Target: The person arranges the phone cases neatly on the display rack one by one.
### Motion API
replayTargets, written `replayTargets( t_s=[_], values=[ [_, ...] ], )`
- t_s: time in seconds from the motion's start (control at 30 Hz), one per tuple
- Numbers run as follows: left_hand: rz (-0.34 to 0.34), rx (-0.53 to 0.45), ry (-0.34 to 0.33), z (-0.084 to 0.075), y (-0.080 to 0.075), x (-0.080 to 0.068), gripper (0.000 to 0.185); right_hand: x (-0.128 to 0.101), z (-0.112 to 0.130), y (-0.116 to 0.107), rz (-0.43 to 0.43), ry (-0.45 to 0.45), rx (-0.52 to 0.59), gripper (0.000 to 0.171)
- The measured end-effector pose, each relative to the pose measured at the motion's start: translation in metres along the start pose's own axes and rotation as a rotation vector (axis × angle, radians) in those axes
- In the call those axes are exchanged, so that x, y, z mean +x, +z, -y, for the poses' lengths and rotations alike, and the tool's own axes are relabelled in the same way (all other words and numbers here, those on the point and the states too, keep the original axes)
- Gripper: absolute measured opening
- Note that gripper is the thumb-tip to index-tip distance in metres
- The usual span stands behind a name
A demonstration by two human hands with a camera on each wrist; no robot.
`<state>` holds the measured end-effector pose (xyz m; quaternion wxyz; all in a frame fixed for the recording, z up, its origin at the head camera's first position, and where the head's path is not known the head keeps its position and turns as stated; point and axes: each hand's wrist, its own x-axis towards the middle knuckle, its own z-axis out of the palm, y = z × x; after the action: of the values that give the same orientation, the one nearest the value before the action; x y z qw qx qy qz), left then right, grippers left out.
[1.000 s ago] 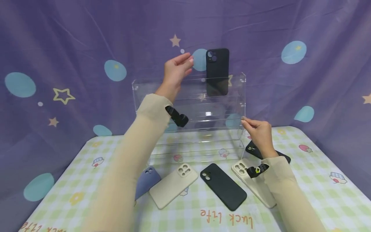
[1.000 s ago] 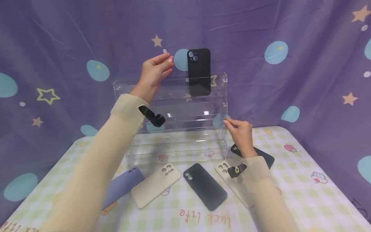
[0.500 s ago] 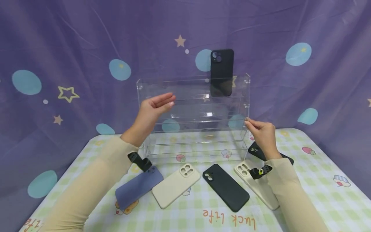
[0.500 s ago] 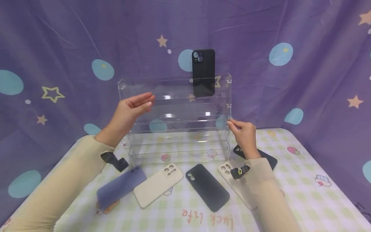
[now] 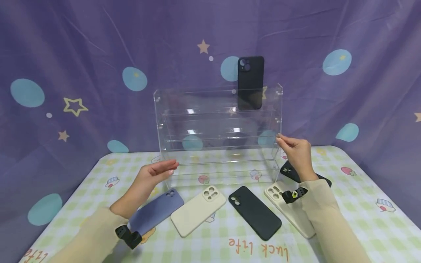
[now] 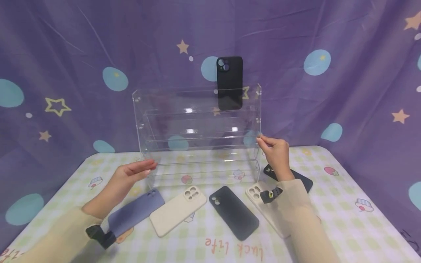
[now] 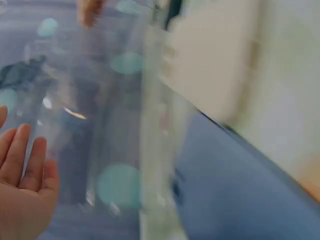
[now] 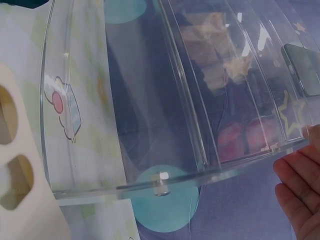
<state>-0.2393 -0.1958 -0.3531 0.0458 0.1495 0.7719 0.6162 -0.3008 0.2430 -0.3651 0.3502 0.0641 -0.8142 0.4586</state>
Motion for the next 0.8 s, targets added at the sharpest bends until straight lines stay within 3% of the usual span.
replayTargets(
  t_s=[0.2, 0.37, 0.57, 0.8],
  values=[
    [-0.037, -0.004, -0.108, 0.026, -0.015, -0.024, 0.052, -0.001, 0.003, -0.001, 0.007, 0.001, -0.019, 0.023],
    [-0.097, -0.002, -0.195, 0.040, -0.019, -0.035, 0.052, -0.001, 0.004, 0.000, 0.005, 0.009, -0.006, 0.022],
    [-0.117, 0.040, -0.237, 0.054, -0.018, -0.036, 0.050, -0.001, 0.002, -0.001, 0.001, 0.035, 0.012, 0.023],
    [-0.145, 0.097, -0.293, 0.060, -0.019, -0.039, 0.050, 0.000, 0.004, 0.000, 0.003, 0.033, 0.014, 0.023]
  ],
)
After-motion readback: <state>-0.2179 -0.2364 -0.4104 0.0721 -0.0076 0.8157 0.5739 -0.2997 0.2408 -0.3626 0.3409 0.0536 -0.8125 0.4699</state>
